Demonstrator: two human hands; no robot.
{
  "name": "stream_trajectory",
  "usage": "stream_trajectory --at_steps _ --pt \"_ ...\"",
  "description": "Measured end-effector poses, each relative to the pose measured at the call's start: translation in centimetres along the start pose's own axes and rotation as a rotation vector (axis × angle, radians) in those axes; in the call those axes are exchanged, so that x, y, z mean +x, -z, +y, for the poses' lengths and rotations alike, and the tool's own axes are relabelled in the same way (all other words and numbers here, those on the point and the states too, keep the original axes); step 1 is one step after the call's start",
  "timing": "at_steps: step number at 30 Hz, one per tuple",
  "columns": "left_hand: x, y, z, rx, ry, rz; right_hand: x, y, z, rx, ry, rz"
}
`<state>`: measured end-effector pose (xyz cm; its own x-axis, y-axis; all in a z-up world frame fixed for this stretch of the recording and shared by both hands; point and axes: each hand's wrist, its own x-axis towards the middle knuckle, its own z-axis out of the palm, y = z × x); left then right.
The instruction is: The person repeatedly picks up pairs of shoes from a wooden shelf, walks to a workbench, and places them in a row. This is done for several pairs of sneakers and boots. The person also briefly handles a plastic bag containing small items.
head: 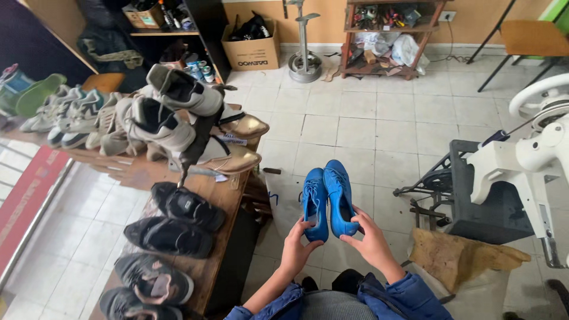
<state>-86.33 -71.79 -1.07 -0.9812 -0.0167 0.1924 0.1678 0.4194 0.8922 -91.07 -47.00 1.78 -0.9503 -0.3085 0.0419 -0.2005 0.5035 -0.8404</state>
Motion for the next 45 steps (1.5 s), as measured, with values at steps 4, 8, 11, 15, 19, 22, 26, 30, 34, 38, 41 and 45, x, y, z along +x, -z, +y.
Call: stream_trajectory --at_steps 4,8,11,15,19,22,26,30,34,38,41,45 --pt "4.7 -1.0 -1.0 -0.017 -0.007 -0.097 3.2 0.9 1.3 0.043 -0.085 0.016" --pt "10.3 -2.2 -2.3 0.018 0.001 -0.137 8.1 1.8 4.4 0.019 -0.112 0.031" --pt "15.2 -3.8 -3.8 0.021 0.002 -0.125 13.2 3.3 6.9 -0.001 -0.108 0.029" --pt "23.5 -6.7 -4.5 0.033 -0.019 -0.082 21.2 8.2 9.4 0.034 -0.098 -0.008" --pt "32.4 -9.0 -3.0 -0.002 -0.059 -0.05 29.3 13.8 11.7 -0.005 -0.01 -0.018" --pt "39.4 -10.3 -1.1 -0.084 0.001 0.03 35.2 18.0 11.3 0.095 -0.035 0.034" --pt "45.6 -11.2 -1.9 -0.092 -0.01 0.143 43.1 20.3 11.9 0.125 0.008 -0.02" --pt "50.9 -10.6 -3.8 -0.063 0.003 0.254 51.1 19.7 13.2 0.138 0.018 -0.089" --pt "55.8 -8.7 -6.7 -0.075 0.062 0.323 59.8 17.9 13.5 0.12 0.06 -0.187" --pt "62.4 -5.4 -11.0 -0.004 0.054 0.479 69.6 15.2 12.3 0.117 0.111 -0.271" --pt "67.0 -1.9 -13.4 0.016 0.076 0.569 76.7 12.9 10.5 0.131 0.151 -0.334" --pt "72.3 3.4 -16.5 0.093 0.059 0.725 86.4 9.7 7.2 0.149 0.286 -0.405"
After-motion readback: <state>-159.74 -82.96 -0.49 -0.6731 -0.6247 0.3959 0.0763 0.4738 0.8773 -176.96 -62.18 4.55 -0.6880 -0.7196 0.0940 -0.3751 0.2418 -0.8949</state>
